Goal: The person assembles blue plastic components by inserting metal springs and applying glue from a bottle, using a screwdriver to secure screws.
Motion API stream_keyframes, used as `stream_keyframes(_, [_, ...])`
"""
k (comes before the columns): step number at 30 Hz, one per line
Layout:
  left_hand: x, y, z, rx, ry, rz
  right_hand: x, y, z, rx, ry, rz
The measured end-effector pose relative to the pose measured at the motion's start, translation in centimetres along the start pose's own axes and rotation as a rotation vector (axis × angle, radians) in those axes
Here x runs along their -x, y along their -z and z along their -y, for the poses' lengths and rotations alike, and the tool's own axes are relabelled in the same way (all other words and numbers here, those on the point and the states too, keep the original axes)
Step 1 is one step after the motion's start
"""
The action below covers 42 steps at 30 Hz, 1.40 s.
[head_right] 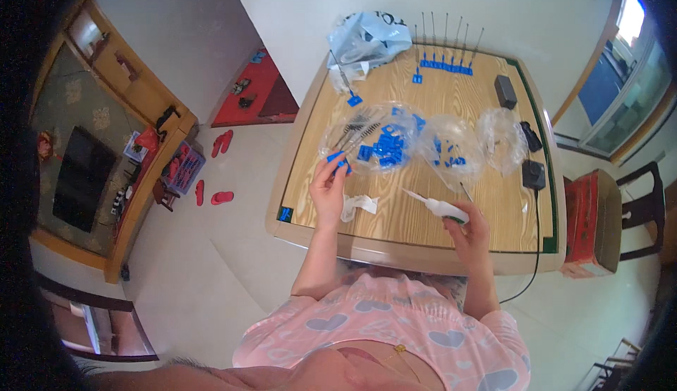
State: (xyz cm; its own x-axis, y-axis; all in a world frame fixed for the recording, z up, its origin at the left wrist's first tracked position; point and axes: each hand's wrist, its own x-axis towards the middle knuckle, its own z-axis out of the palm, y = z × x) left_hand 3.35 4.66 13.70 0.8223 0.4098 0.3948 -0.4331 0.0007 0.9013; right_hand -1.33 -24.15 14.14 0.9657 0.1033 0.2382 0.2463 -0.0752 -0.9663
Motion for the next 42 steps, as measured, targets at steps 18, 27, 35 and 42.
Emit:
stream_keyframes(18, [-0.2,-0.1,-0.5,-0.003,-0.051,-0.009,-1.0,-1.5,2.1,0.181,0.026,0.086])
stream_keyframes(27, [-0.1,-0.2,-0.7,0.0,-0.044,-0.002,-0.8,-1.7,2.2,0.213,0.0,0.083])
stream_keyframes(35, [0.0,-0.1,-0.9,-0.072,-0.068,-0.001,-0.9,-1.4,2.1,0.22,-0.009,0.084])
stream_keyframes(42, [0.0,-0.1,-0.8,-0.034,-0.074,-0.008,-1.0,-1.5,1.8,0.152,-0.021,0.067])
